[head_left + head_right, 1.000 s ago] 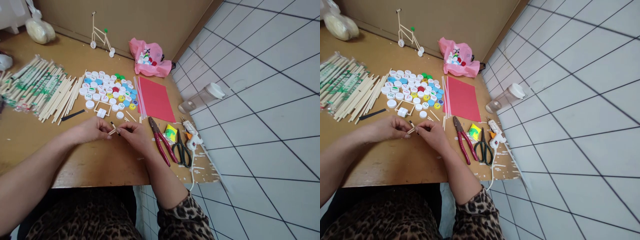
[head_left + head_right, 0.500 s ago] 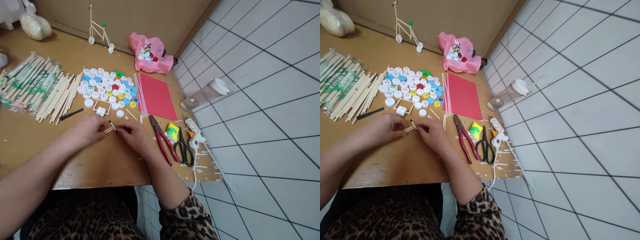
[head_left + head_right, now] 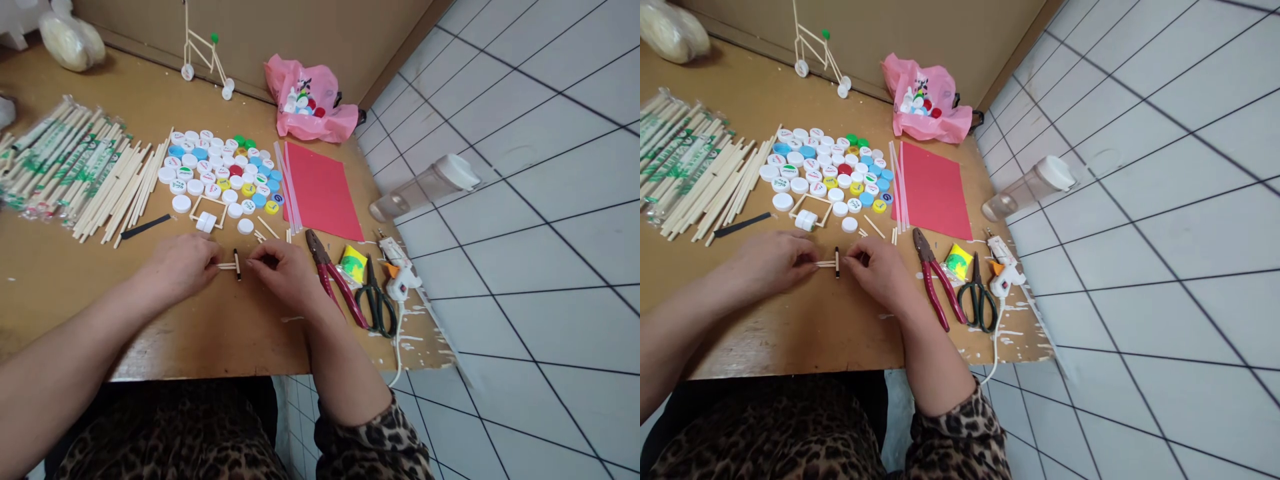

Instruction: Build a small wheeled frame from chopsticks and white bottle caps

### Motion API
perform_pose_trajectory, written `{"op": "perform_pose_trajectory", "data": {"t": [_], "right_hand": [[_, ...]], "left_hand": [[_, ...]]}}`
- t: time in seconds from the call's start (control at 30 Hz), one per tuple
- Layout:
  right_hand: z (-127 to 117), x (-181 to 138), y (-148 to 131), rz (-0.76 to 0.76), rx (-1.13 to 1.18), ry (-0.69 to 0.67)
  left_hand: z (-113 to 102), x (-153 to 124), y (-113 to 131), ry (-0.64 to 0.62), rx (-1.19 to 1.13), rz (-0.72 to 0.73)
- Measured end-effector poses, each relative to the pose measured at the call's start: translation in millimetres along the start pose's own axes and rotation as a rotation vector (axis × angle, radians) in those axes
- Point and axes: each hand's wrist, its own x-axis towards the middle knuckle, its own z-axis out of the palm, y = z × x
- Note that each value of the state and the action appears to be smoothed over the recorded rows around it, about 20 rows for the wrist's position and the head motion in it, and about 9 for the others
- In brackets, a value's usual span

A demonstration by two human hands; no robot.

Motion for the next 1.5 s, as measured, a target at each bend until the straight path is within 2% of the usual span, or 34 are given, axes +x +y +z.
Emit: {"op": "perform_pose_trajectory", "data": {"t": [0.13, 0.47, 0.7, 1.5], "right_hand": [[-4, -2, -1, 0.041, 0.001, -0.03], [3, 1, -6, -0.055, -0.087, -0.171], [6, 1, -6, -0.098, -0.126, -0.163], [8, 0, -8, -0.071, -0.176, -0.187]], "left_hand": [[0, -1, 1, -0.021, 0.029, -0.004], [0, -2, 3, -0.049, 0.082, -0.025], [0, -3, 7, -0.066, 0.119, -0.022], [4, -2, 10, -0.033, 0.049, -0.009]]}}
